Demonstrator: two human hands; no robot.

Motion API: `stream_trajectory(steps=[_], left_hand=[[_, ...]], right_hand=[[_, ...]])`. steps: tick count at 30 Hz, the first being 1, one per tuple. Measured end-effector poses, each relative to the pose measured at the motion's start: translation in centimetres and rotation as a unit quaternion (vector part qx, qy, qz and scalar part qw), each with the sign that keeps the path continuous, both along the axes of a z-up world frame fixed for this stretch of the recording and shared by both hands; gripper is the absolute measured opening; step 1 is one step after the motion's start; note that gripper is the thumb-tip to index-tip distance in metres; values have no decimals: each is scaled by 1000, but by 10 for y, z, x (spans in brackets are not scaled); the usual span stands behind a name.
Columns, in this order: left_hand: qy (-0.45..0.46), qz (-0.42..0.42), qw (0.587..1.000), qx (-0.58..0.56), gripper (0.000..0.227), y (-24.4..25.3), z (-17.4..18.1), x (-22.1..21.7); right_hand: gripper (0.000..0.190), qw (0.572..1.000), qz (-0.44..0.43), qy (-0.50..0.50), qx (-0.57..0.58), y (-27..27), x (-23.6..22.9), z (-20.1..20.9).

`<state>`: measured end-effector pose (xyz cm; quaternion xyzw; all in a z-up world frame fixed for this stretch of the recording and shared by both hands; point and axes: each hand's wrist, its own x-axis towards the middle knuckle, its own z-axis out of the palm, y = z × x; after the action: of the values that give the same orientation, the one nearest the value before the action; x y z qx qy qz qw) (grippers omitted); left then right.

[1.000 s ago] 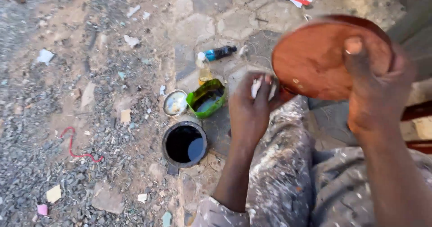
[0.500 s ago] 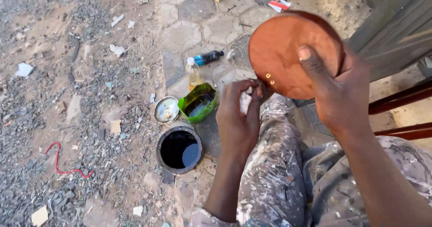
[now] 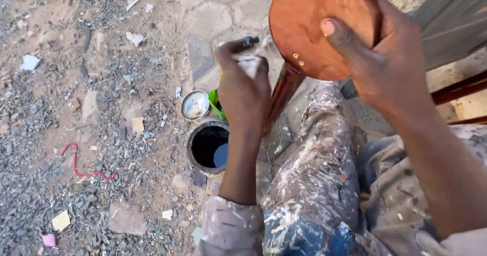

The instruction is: Polishing wooden furniture legs using a cloth and liquid polish in a workshop environment.

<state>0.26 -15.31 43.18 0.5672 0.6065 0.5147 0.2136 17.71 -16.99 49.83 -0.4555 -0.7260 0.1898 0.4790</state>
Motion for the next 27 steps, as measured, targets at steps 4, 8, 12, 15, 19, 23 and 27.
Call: stream_trajectory(steps=[4,8,12,15,19,23,27], left_hand=[[-144,-18,989,-21,16,12,-20,2],[-307,-71,944,-102,24,34,-30,7],[-392,-77,907,-132,21,70,-41,22],[-334,-72,934,-101,30,71,-53,41],[-295,-60,946,-116,28,57,-144,51],[-219,14,931,-290,23,60,-251,40],[-213,20,921,-325,35,69,-151,67]], right_hand=[[54,992,22,-75,102,27,19,8],[48,994,79,-27,63,54,42,6],[17,995,-58,82,-21,92,70,-30],[19,990,-57,131,-17,99,74,-44],[55,992,-85,60,77,108,87,-56],[26,992,-43,114,21,123,112,-59],[19,982,-32,179,-42,114,105,-41]])
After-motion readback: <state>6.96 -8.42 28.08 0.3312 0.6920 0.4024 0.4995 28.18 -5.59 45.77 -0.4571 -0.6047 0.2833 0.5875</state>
